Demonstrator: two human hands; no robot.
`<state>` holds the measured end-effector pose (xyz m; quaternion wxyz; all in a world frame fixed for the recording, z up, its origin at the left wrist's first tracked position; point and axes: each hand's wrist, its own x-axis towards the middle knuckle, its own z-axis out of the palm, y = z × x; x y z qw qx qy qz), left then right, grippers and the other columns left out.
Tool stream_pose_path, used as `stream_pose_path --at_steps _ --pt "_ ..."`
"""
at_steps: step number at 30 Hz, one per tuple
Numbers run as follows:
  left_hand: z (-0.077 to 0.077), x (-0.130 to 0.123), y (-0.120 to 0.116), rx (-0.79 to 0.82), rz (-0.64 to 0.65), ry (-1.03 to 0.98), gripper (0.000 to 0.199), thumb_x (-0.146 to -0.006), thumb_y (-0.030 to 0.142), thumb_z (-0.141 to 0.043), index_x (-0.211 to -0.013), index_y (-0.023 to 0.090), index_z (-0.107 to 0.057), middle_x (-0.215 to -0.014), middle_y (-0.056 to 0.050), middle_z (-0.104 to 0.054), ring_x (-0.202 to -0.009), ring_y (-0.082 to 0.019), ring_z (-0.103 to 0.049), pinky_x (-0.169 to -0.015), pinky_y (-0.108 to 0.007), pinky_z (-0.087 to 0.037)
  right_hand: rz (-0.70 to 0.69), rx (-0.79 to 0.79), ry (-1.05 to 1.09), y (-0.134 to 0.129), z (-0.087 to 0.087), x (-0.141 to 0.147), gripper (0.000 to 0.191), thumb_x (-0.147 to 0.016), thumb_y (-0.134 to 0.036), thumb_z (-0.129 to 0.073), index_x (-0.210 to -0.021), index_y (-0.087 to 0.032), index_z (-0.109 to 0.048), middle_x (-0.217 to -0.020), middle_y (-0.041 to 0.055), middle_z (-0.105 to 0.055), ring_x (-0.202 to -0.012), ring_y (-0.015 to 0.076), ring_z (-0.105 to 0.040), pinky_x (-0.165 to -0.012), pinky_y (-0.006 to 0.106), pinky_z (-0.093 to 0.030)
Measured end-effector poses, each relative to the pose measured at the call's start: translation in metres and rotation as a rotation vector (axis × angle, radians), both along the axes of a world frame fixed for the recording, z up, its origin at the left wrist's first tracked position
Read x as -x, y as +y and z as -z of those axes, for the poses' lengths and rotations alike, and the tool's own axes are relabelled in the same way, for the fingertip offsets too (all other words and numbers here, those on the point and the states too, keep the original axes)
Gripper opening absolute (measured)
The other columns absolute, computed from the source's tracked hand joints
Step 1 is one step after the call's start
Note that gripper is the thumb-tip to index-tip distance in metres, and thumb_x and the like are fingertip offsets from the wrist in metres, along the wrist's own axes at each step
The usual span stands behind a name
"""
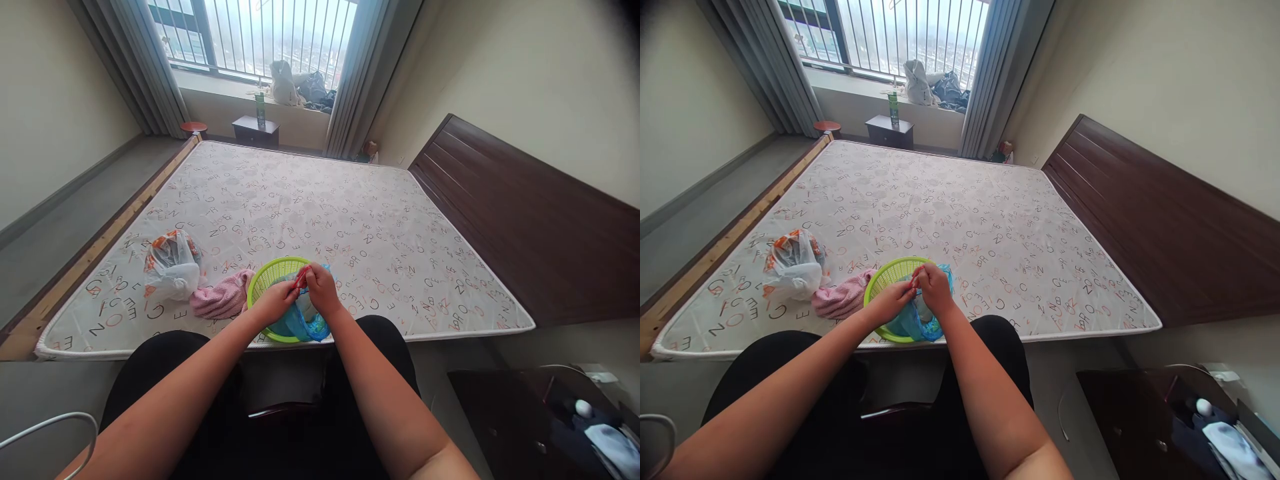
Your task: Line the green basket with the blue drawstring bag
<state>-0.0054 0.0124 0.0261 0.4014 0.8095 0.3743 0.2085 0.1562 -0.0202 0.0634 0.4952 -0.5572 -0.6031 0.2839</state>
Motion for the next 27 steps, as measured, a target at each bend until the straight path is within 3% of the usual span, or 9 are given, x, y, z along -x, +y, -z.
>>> stream_pose_path --at_steps 2,5,9,12,15,18,22,27 --pt "0.001 0.0 -0.005 -0.032 0.005 0.016 0.028 -0.094 0.035 -0.051 -0.114 0.021 -0.066 -0.096 -0.006 -0.071 -0.09 -0.024 -0.066 -0.081 -0.035 -0.048 0.025 0.025 0.016 0.0 0.002 0.001 0.036 -0.1 -0.037 -0.038 -0.073 -0.022 -0.056 -0.062 -0.0017 -0.058 -0.06 0.015 -0.057 -0.064 0.028 -0.046" --pt "0.0 0.001 -0.008 -0.073 -0.04 -0.014 0.05 -0.091 0.034 -0.058 -0.139 0.023 -0.05 -0.103 -0.005 -0.071 -0.094 -0.023 -0.067 -0.087 -0.036 -0.05 0.062 0.007 -0.006 0.002 0.006 0.0 0.037 -0.1 -0.039 -0.038 -0.073 -0.022 -0.056 -0.065 -0.0013 -0.058 -0.063 0.0153 -0.056 -0.065 0.028 -0.044" --pt "-0.004 0.003 -0.007 -0.071 -0.104 -0.144 0.053 -0.09 0.032 -0.059 -0.14 0.022 -0.046 -0.111 -0.006 -0.07 -0.104 -0.021 -0.067 -0.093 -0.037 -0.051 0.076 -0.031 -0.09 0.005 0.01 -0.002 0.036 -0.102 -0.038 -0.036 -0.075 -0.022 -0.055 -0.072 0.0006 -0.059 -0.069 0.0163 -0.056 -0.069 0.029 -0.043" --pt "-0.006 0.001 -0.008 -0.005 -0.105 -0.302 0.05 -0.091 0.03 -0.059 -0.139 0.022 -0.047 -0.123 -0.009 -0.067 -0.113 -0.022 -0.066 -0.099 -0.037 -0.051 0.012 -0.052 -0.239 0.004 0.01 -0.002 0.034 -0.103 -0.036 -0.036 -0.078 -0.023 -0.054 -0.079 0.0025 -0.06 -0.078 0.0176 -0.057 -0.073 0.029 -0.044" --pt "-0.005 -0.003 -0.01 0.175 -0.07 -0.456 0.051 -0.092 0.034 -0.058 -0.139 0.021 -0.045 -0.102 -0.006 -0.071 -0.088 -0.02 -0.071 -0.083 -0.035 -0.057 -0.063 -0.065 -0.359 0.001 0.009 -0.001 0.031 -0.103 -0.033 -0.037 -0.078 -0.024 -0.054 -0.085 0.0032 -0.06 -0.083 0.0178 -0.057 -0.076 0.028 -0.043" --pt "-0.002 -0.005 -0.01 0.348 -0.032 -0.483 0.054 -0.094 0.038 -0.054 -0.143 0.021 -0.039 -0.076 0.002 -0.064 -0.055 -0.012 -0.059 -0.057 -0.026 -0.051 -0.037 -0.079 -0.377 0.001 0.011 -0.002 0.03 -0.103 -0.031 -0.036 -0.078 -0.024 -0.051 -0.083 0.0024 -0.058 -0.08 0.0175 -0.055 -0.074 0.028 -0.042" --pt "0.001 -0.004 -0.01 0.304 0.04 -0.411 0.063 -0.095 0.036 -0.054 -0.152 0.022 -0.031 -0.078 0.002 -0.064 -0.066 -0.013 -0.06 -0.064 -0.025 -0.05 0.078 -0.089 -0.317 0.006 0.018 -0.007 0.03 -0.102 -0.031 -0.035 -0.075 -0.024 -0.047 -0.076 0.0009 -0.054 -0.075 0.0177 -0.052 -0.07 0.029 -0.04" --pt "-0.006 0.001 -0.014 0.152 0.065 -0.335 0.066 -0.097 0.033 -0.048 -0.156 0.027 -0.019 -0.099 -0.002 -0.065 -0.074 -0.012 -0.06 -0.075 -0.029 -0.05 0.187 -0.048 -0.257 0.011 0.02 -0.011 0.031 -0.099 -0.031 -0.035 -0.069 -0.024 -0.041 -0.069 -0.0015 -0.05 -0.067 0.0166 -0.047 -0.063 0.028 -0.034"
